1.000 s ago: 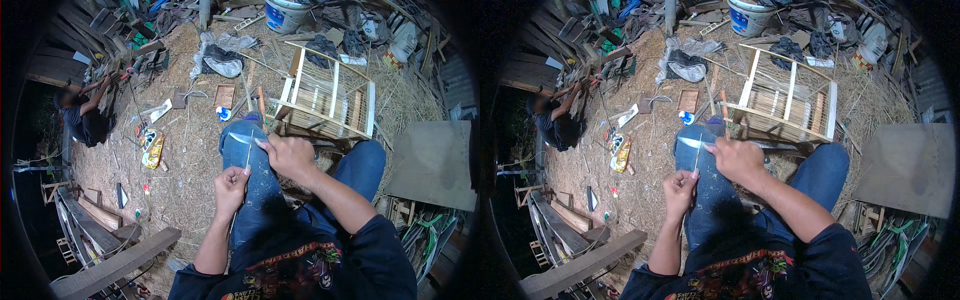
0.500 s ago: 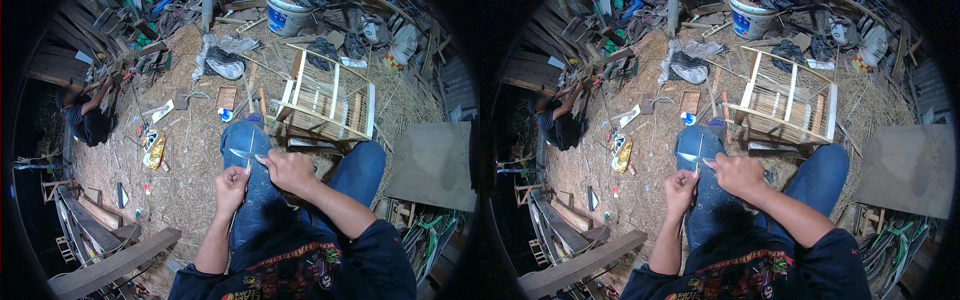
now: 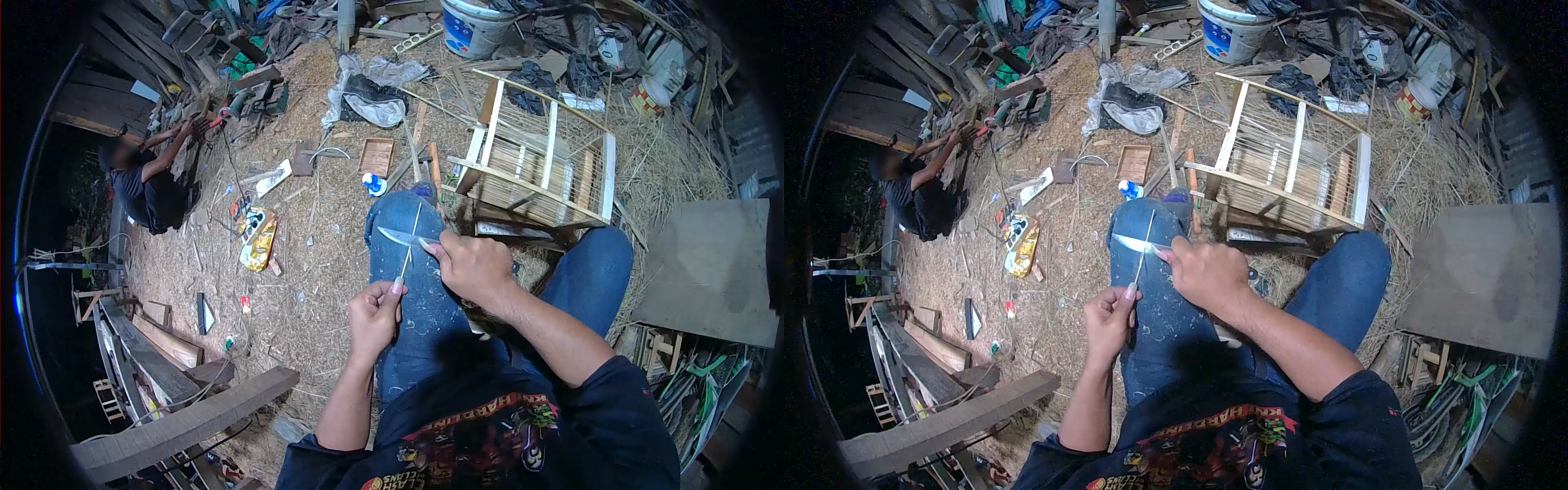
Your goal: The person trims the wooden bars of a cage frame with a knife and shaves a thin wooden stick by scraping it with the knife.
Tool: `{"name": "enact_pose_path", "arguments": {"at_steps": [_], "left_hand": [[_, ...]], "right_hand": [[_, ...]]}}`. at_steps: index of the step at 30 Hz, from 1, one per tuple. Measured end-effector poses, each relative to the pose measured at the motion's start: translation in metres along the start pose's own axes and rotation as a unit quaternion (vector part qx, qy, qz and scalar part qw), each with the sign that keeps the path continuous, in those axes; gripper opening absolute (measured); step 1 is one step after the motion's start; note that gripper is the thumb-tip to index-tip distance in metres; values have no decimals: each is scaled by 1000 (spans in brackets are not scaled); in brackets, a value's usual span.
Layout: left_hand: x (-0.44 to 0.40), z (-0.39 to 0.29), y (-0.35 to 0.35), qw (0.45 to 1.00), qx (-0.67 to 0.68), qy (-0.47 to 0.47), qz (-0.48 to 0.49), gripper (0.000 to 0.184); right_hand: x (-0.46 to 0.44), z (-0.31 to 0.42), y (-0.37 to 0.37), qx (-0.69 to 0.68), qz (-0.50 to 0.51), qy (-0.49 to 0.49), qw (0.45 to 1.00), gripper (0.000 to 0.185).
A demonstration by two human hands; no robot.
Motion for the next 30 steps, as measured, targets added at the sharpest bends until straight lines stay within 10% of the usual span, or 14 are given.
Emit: {"name": "enact_pose_path", "arguments": {"at_steps": [30], "left_hand": [[-14, -15, -17, 1000, 8, -16, 21, 25]], "right_hand": [[28, 7, 11, -15, -15, -30, 999, 34]]}}
Point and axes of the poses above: each hand's wrist, its own x-axis away from the middle knuckle, its own y-axis out of the back of the hand, z = x × y, the point moved 8 cm from there along -x, towards the middle knuckle
